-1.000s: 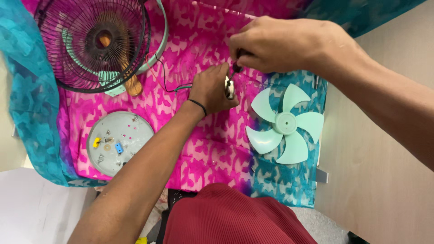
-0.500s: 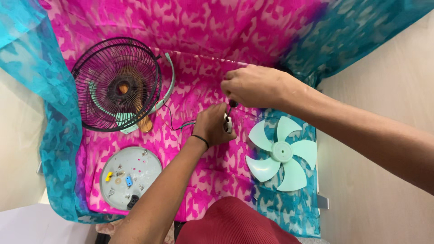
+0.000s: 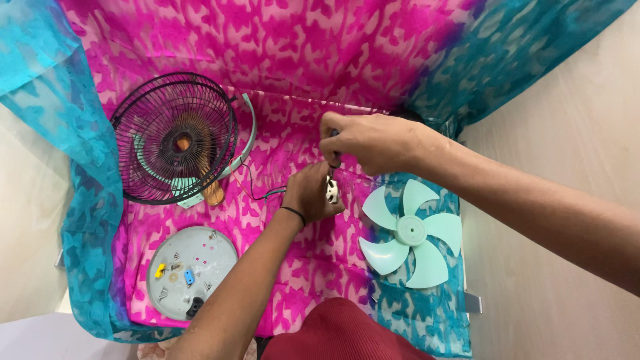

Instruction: The person uses a screwdriver to remove and reinsert screws on a fan motor, then handles wires and small components on a tray. The fan blade and cage are nearby but not attached during the clip.

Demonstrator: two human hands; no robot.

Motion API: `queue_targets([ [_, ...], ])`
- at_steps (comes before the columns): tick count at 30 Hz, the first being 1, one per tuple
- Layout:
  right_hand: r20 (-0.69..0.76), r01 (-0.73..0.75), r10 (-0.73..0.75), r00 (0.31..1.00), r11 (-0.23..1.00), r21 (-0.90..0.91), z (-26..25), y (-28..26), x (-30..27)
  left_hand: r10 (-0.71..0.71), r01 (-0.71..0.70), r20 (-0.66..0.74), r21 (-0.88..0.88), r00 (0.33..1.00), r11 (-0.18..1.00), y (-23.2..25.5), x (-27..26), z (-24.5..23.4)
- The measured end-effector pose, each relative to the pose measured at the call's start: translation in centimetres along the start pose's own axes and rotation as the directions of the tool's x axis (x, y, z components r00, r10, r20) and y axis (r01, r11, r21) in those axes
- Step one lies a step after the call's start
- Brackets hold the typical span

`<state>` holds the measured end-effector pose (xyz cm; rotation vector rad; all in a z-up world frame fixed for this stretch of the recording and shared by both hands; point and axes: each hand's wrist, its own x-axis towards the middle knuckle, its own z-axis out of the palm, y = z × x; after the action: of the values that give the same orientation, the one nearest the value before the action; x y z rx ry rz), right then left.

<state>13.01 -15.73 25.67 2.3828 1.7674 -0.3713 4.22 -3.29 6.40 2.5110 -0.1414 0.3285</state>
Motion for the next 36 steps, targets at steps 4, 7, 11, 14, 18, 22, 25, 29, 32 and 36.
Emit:
queue_targets([
  [4, -0.038, -0.116, 0.121, 0.992, 0.987, 0.114, 0.7, -0.2, -0.8, -0.103, 0.102, 0.082, 0.006, 0.991, 0.995, 0.3, 0.3, -0.3],
  [7, -0.019, -0.310, 0.315, 0.949, 0.943, 0.120, 1.5, -0.3, -0.2, -0.124, 0.119, 0.137, 0.039, 0.983, 0.992, 0.4, 0.4, -0.4],
  [11, -0.077, -0.047, 0.065, 0.995, 0.975, 0.215, 1.8, 0.5, -0.4, -0.088, 0.078, 0.137, 0.075, 0.987, 0.994, 0.1, 0.8, -0.2],
  [14, -0.030, -0.282, 0.301, 0.953, 0.918, 0.278, 2.9, -0.7, -1.7, -0.089, 0.079, 0.296, 0.046, 0.951, 0.996, -1.0, 1.4, 0.3],
  [18, -0.150, -0.470, 0.553, 0.820, 0.798, 0.377, 3.3, -2.7, -2.3, -0.064, 0.119, 0.657, -0.041, 0.751, 0.992, -3.9, 4.5, 0.0],
  [22, -0.128, -0.695, 0.780, 0.612, 0.608, 0.384, 3.9, -4.4, -1.8, -0.101, 0.266, 0.770, -0.091, 0.630, 0.960, -5.0, 7.0, -1.0],
  [25, -0.143, -0.765, 0.828, 0.542, 0.557, 0.323, 4.4, -4.8, -1.8, -0.110, 0.256, 0.805, -0.054, 0.584, 0.965, -4.8, 7.6, -1.5],
  [29, -0.161, -0.758, 0.846, 0.509, 0.529, 0.381, 3.8, -5.7, -2.5, -0.135, 0.240, 0.738, -0.037, 0.661, 0.970, -4.7, 7.2, -1.5],
  [32, -0.161, -0.747, 0.897, 0.412, 0.434, 0.503, 3.1, -7.7, -3.8, -0.188, 0.318, 0.635, -0.095, 0.749, 0.943, -5.2, 5.4, -0.7],
  [36, 0.034, -0.767, 0.926, 0.375, 0.290, 0.573, 2.2, -10.8, -4.8, -0.279, 0.406, 0.493, -0.171, 0.824, 0.898, -5.4, 2.9, -1.0],
])
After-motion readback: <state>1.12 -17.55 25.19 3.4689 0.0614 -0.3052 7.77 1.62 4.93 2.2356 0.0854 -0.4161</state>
